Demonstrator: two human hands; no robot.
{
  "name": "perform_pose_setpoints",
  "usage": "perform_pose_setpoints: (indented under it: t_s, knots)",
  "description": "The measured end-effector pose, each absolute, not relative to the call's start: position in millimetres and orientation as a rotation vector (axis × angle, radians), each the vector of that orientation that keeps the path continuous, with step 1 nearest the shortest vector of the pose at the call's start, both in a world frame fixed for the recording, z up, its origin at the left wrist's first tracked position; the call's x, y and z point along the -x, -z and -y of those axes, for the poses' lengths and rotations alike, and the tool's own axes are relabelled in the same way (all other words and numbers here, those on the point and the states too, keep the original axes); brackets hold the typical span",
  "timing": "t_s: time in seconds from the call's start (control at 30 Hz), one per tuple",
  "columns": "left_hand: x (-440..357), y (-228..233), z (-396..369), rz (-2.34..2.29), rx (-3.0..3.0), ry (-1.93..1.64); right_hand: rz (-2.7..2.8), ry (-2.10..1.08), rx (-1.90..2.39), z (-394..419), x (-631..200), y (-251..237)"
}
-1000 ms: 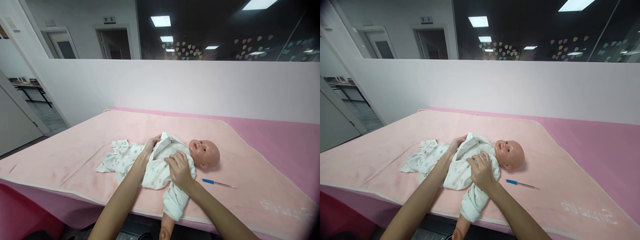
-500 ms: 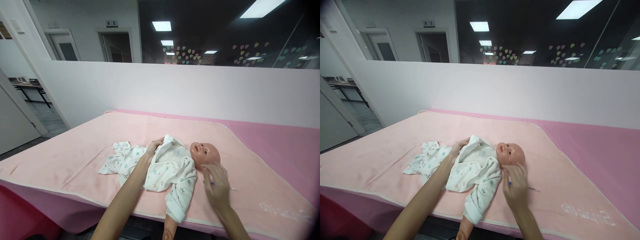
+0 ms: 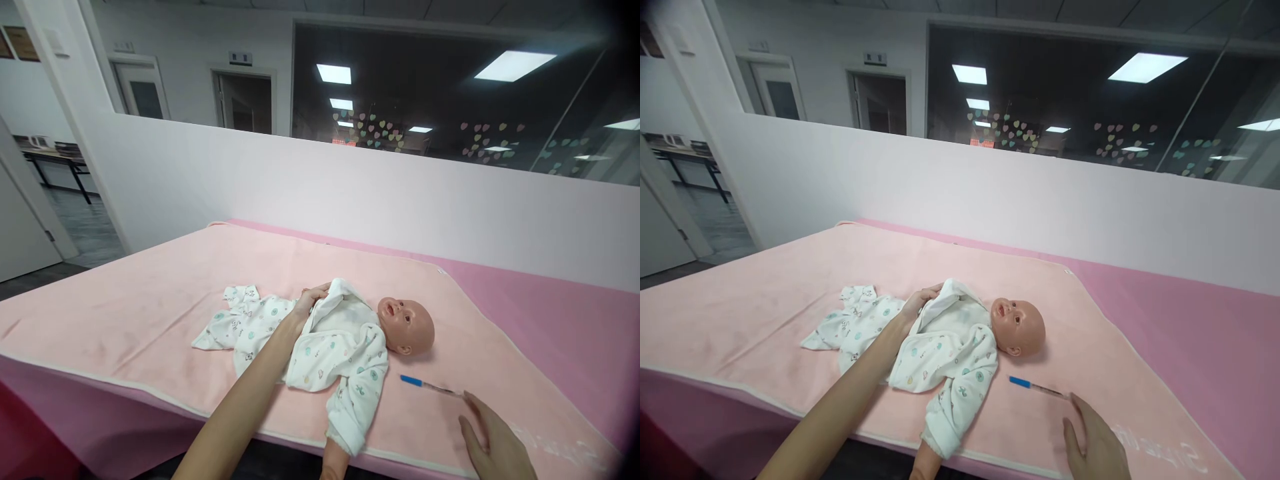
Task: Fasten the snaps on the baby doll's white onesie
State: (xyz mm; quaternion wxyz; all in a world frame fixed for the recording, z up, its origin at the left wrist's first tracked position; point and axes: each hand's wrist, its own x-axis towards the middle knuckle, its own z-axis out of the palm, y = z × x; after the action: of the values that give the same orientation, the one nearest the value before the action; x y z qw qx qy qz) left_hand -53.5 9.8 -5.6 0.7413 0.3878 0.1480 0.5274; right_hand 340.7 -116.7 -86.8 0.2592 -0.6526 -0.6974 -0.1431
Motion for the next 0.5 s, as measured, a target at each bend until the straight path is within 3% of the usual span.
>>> perform_pose_setpoints:
  t_s: [0.17, 0.5]
  knots:
    - [53, 7, -10, -0.339, -0.811, -1.183, 1.979, 0.42, 1.757, 105, -329, 75]
    - [53, 12, -19, -0.381, -0.803, -1.177, 1.728, 0.015, 1.735, 135, -298, 43]
